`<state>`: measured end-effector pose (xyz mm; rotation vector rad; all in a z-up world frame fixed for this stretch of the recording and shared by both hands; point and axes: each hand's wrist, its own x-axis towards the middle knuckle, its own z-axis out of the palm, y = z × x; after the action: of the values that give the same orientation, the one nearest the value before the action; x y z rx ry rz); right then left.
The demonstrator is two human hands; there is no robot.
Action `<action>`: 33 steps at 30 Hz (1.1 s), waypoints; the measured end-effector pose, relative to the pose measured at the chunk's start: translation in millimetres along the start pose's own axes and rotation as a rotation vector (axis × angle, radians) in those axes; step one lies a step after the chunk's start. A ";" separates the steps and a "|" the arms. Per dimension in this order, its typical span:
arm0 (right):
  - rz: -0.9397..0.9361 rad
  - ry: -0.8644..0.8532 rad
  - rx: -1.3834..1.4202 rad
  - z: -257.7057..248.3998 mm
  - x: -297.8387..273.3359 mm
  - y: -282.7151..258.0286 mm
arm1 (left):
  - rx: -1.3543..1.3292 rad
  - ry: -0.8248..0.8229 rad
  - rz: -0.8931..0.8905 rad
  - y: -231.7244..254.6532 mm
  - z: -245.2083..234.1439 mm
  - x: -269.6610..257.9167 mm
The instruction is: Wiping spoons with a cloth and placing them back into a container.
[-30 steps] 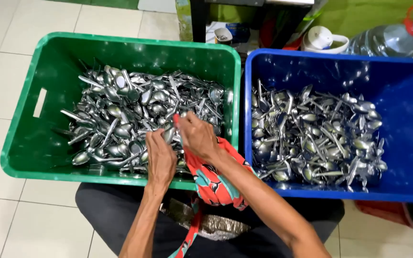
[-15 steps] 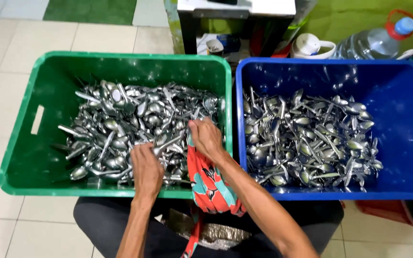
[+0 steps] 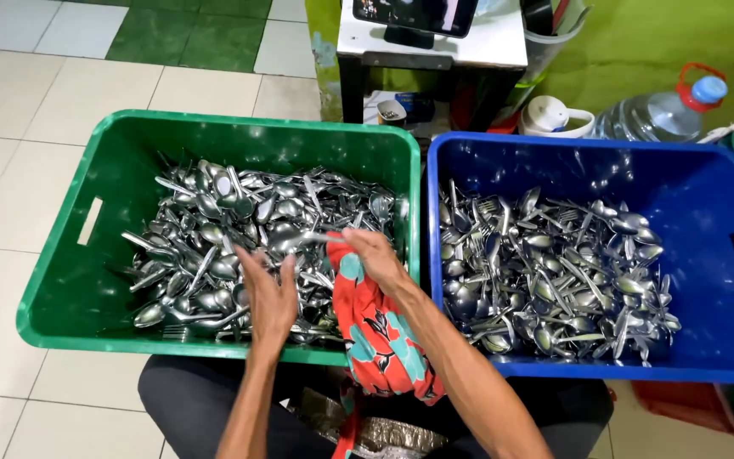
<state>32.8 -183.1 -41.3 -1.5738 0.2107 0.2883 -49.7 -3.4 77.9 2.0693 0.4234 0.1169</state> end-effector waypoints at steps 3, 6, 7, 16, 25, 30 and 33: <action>-0.014 0.089 -0.012 -4.1 28.7 32.8 | 0.108 -0.534 -0.077 18.6 7.7 -35.4; -0.042 0.140 0.029 -2.2 -2.5 -13.2 | 0.053 -0.511 0.169 -58.1 77.1 -34.6; -0.040 0.141 0.028 -2.6 -7.2 -18.3 | 0.053 -0.513 0.167 -52.9 77.4 -35.8; -0.275 0.145 -0.028 3.2 -24.7 -31.2 | -0.058 -0.319 0.008 32.8 38.2 -26.1; -0.297 -0.423 -0.153 3.7 -36.2 -24.0 | -0.542 -0.056 0.010 -2.3 35.5 35.8; -0.729 0.142 -0.403 7.7 -31.9 -47.4 | -0.554 -0.309 -0.044 -42.2 23.7 44.2; -0.990 0.031 -0.560 33.4 -52.1 -42.7 | -0.350 -0.452 0.014 -21.8 15.8 20.3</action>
<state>-5.1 -151.1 15.3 -2.0302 -0.6775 -0.4951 -32.2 0.6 49.4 1.6876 0.0984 -0.2500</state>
